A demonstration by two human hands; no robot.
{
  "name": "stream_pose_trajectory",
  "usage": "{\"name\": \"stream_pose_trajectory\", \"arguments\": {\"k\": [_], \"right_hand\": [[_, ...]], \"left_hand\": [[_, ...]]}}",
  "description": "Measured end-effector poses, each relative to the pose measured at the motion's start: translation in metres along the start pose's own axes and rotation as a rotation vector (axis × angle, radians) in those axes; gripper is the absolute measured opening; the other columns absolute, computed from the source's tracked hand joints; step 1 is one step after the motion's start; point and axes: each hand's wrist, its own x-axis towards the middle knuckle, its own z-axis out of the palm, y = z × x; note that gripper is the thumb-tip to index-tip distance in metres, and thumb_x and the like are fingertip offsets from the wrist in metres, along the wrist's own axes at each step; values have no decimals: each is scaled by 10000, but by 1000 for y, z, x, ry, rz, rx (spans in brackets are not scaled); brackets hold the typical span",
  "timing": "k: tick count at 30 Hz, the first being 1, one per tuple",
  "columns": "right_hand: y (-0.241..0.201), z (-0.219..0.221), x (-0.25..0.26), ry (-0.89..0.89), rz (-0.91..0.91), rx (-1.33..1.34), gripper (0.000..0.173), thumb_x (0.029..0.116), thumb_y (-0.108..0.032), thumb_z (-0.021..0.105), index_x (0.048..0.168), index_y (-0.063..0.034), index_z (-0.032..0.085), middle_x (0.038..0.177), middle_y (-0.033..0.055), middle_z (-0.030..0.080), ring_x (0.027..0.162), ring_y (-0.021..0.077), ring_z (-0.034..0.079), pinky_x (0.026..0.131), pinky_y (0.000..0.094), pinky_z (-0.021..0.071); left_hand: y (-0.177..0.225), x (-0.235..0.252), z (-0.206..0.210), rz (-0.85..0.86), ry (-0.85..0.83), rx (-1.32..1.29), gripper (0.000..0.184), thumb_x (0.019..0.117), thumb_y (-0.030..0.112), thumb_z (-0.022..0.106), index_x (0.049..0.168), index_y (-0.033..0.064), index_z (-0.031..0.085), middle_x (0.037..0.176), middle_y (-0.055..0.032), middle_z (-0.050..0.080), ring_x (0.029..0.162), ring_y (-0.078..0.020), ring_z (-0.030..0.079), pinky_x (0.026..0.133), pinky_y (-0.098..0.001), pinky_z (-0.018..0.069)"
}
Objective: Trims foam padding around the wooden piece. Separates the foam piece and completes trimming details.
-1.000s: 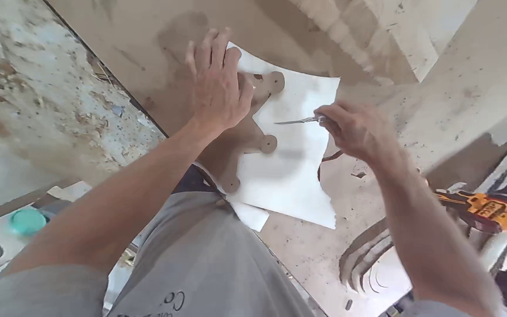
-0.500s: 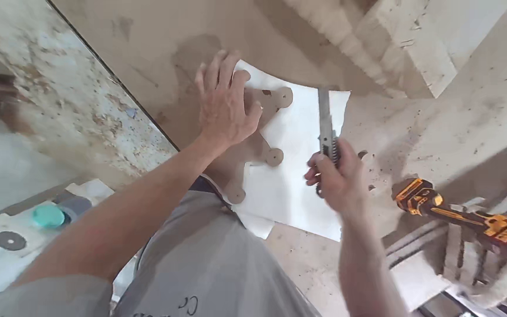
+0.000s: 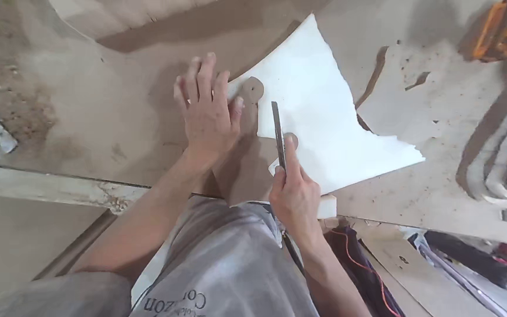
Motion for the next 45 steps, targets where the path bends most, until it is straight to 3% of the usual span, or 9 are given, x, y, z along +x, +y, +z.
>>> {"name": "stream_pose_trajectory", "arguments": {"k": [3,15,19,22,27,37,45], "right_hand": [[-8,9,-4,14,31,-25,510,1007,-157,494,1510,-74,512,837,93,707,565,201,640,482,371,508],[-14,21,4,37,15,-90,540,997,-161,481,1533,-98,489,757,83,674,538,222,619,469,381,481],[-17,16,4,-12,24,-114,547,1000,-158,472,1546,-123,477,742,76,650,536,222,607,465,382,468],[-27,12,7,-81,78,-185,565,1003,-157,471,1567,-155,447,788,86,665,566,240,629,465,397,471],[-49,2,20,-205,164,-266,638,979,-141,492,1604,-155,367,797,88,657,577,256,636,464,414,471],[-57,-16,39,-298,168,-293,614,980,-168,484,1588,-154,402,667,90,624,562,310,623,482,490,465],[-76,-32,42,-411,189,-352,614,950,-174,516,1559,-156,443,621,87,599,587,312,629,503,481,461]], "left_hand": [[1,-2,1,2,-56,-4,486,1059,431,400,1409,141,570,1636,-102,374,1538,-344,270,1206,-644,164],[-3,0,4,-31,-56,-20,453,1051,433,414,1348,144,597,1612,-88,415,1530,-334,295,1204,-627,175],[9,3,-15,-112,-223,-70,480,1070,387,411,1413,83,554,1651,-112,341,1558,-327,225,1233,-624,114],[0,3,2,-72,-102,-20,480,1045,441,402,1375,135,569,1622,-95,395,1539,-351,267,1207,-652,135],[0,4,3,-98,-120,-23,507,1040,464,383,1414,158,537,1637,-95,367,1548,-356,239,1203,-674,113],[-1,8,3,-80,-140,-39,525,1049,469,378,1445,155,519,1651,-95,347,1549,-375,230,1205,-678,106],[1,8,5,-75,-122,-26,547,1042,454,387,1501,170,469,1674,-79,308,1563,-366,199,1194,-705,90]]}}
